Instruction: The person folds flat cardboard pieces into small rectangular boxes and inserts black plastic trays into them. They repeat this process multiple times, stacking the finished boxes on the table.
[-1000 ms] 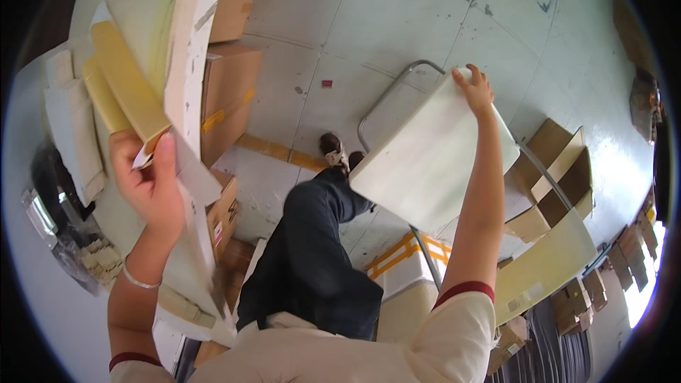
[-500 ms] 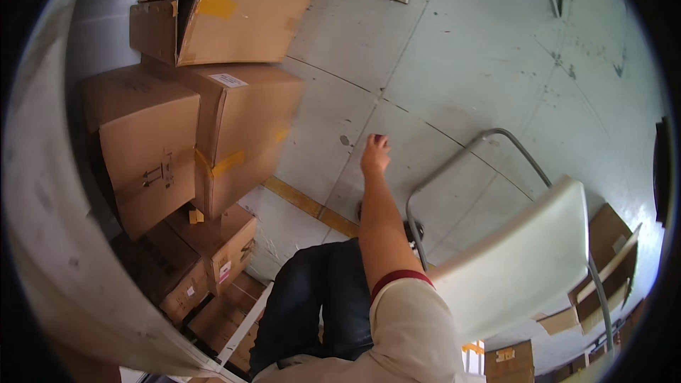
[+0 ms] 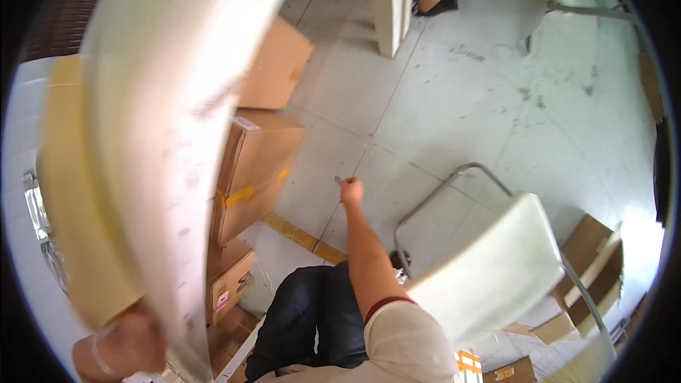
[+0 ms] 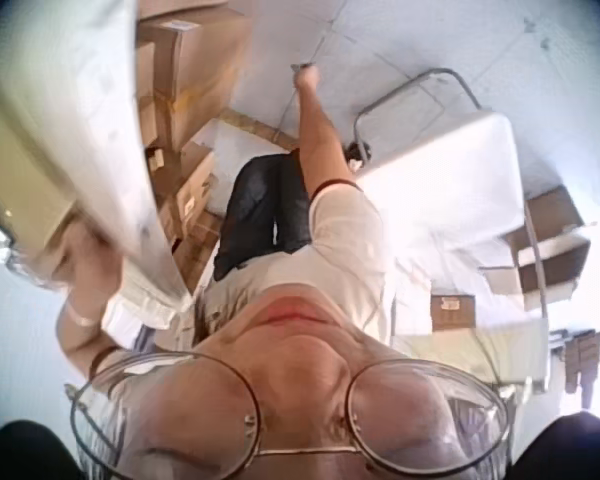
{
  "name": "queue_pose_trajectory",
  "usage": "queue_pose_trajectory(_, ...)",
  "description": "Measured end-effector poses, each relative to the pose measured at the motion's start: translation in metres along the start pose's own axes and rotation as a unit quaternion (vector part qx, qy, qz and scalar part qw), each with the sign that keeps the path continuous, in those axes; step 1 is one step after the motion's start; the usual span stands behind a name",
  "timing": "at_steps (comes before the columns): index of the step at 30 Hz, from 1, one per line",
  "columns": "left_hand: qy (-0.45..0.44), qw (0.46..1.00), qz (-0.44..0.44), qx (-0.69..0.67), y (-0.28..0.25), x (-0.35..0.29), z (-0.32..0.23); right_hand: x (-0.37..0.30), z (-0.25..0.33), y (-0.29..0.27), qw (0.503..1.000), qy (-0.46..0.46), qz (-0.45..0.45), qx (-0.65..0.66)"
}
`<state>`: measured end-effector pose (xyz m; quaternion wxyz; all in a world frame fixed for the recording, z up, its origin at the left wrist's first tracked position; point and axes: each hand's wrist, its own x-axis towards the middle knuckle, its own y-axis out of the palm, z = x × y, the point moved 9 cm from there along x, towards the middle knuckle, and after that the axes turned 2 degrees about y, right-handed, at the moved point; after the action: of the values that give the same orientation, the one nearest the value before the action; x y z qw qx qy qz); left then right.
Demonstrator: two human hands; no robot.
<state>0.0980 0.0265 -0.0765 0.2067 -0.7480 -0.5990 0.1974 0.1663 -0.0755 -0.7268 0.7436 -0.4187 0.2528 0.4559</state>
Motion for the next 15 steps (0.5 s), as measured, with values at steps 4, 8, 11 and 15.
queue_pose_trajectory(4,0.09,0.996,-0.027,0.013,-0.012,0.012,-0.016,-0.113,0.091,-0.102,0.919,0.062,0.003,0.389)
queue_pose_trajectory(8,0.159,0.98,-0.079,0.084,-0.01,0.011,-0.032,-0.197,0.178,-0.282,0.893,-0.041,-0.106,0.436)
queue_pose_trajectory(11,0.163,0.976,-0.085,0.119,-0.002,0.01,-0.037,-0.263,0.338,-0.384,0.878,-0.211,-0.099,0.418)
queue_pose_trajectory(15,0.178,0.973,-0.088,0.12,-0.013,0.007,-0.051,-0.295,0.555,-0.405,0.856,-0.35,0.095,0.369)
